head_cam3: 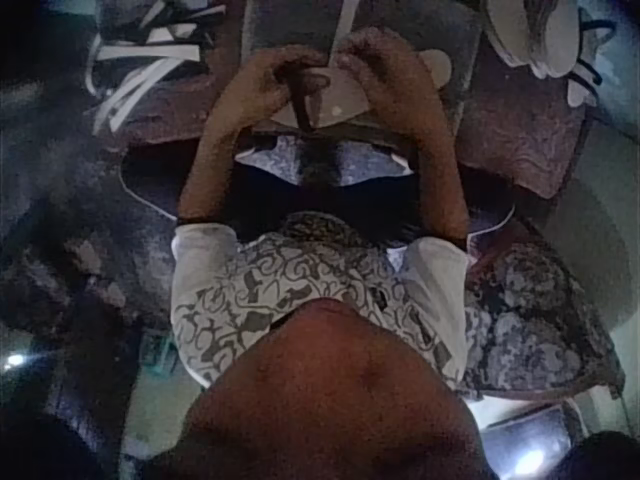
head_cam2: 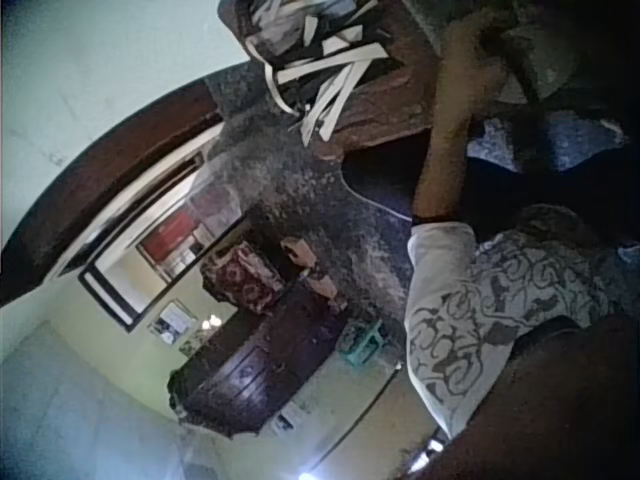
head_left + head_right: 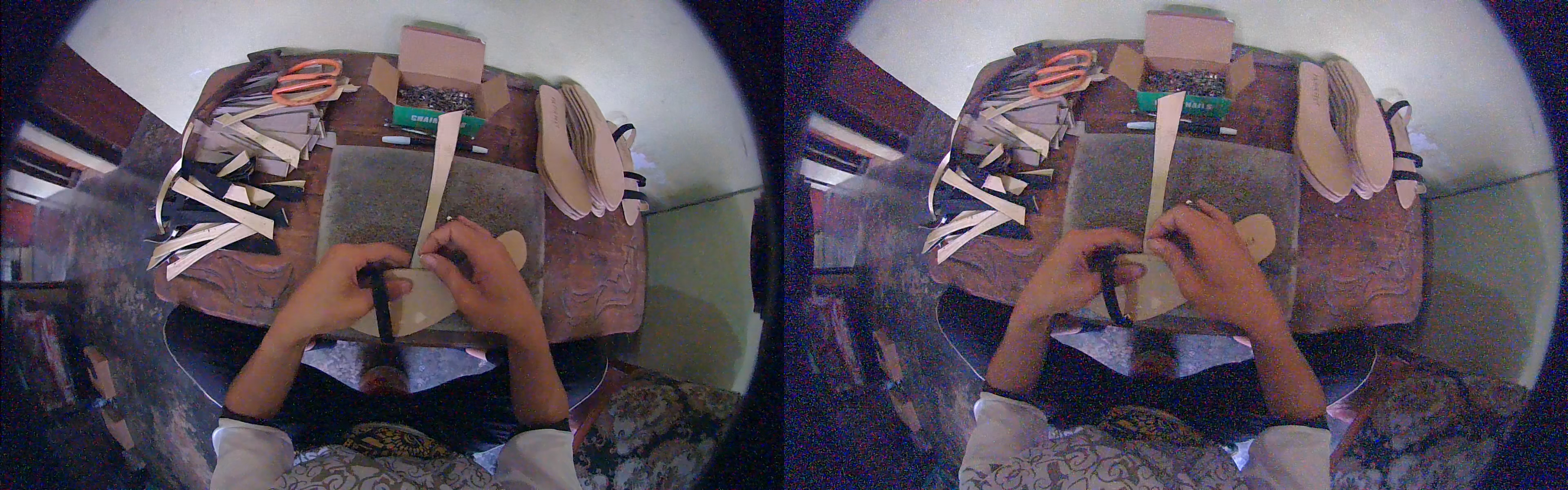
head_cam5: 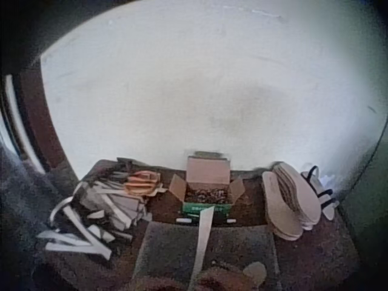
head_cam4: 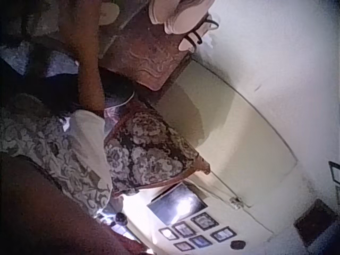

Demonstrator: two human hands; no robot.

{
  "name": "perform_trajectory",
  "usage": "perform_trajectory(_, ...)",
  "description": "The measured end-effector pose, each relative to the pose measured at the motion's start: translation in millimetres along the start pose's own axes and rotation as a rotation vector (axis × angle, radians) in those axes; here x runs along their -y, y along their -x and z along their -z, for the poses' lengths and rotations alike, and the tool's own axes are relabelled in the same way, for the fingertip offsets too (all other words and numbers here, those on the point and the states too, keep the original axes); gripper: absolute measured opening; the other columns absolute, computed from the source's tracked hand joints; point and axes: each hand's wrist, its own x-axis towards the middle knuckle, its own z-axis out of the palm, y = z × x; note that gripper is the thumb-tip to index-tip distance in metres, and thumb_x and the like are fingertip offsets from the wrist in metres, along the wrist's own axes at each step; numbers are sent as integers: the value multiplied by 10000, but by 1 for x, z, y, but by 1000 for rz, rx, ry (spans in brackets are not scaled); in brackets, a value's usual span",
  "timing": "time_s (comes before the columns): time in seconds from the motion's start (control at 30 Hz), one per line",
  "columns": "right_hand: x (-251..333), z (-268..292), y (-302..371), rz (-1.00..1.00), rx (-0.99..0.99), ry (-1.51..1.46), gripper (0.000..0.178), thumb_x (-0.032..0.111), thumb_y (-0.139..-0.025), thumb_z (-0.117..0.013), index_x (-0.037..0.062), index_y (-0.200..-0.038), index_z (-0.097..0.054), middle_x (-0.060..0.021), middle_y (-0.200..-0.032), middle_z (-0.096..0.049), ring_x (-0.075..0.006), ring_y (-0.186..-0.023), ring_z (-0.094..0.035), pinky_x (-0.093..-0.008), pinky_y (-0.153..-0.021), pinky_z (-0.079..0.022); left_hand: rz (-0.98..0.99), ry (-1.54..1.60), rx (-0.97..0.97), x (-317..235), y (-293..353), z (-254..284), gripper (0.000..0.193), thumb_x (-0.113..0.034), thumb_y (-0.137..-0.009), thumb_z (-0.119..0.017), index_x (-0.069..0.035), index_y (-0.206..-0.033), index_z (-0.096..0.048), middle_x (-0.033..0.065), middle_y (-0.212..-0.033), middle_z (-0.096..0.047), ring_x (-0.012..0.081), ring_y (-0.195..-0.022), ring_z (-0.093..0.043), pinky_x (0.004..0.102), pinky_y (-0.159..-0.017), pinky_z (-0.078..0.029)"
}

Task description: The person assembles sandals by attaching black straps to beige insoles using small nails. They position the straps, insert nails, and hammer them into the insoles. The person also uses scissors to trim excess strap material and places finished sandals aside.

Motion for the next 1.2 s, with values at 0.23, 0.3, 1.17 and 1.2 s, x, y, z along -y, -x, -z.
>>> perform_trajectory(0.23, 0, -3, -5, 2, 15, 46, 72, 67, -848, -633, 60, -900, -583, -75, -850, -611, -271, -885, -618, -444, -1016, -360, 55, 46, -6, 3, 1, 0, 306, -73, -821, -713, 18, -1106, -650, 85, -875, -698, 96, -802, -615, 268, -708, -497)
perform_trajectory(0.3, 0, -3, -5, -10, 21, 38, 70, 74, -851, -631, 66, -903, -584, -71, -852, -613, -270, -895, -624, -461, -1042, -342, 65, 64, 1, 2, 1, 0, 290, -78, -821, -714, 20, -1086, -653, 79, -846, -693, 91, -783, -608, 267, -689, -494)
perform_trajectory(1.17, 1, -8, 22, 15, -52, 127, 126, 89, -813, -695, 117, -922, -639, -90, -1222, -583, -332, -1351, -400, -572, -1156, -75, -65, -30, -57, 3, 0, -1, 226, -97, -834, -702, 16, -1017, -633, 91, -801, -663, 97, -730, -581, 283, -639, -478)
perform_trajectory(1.2, 0, -9, 22, 16, -57, 123, 123, 88, -814, -694, 117, -921, -639, -88, -1201, -597, -329, -1342, -415, -569, -1158, -70, -61, -31, -60, 2, 1, -1, 229, -98, -833, -703, 17, -1017, -632, 95, -802, -665, 99, -728, -584, 285, -638, -479)
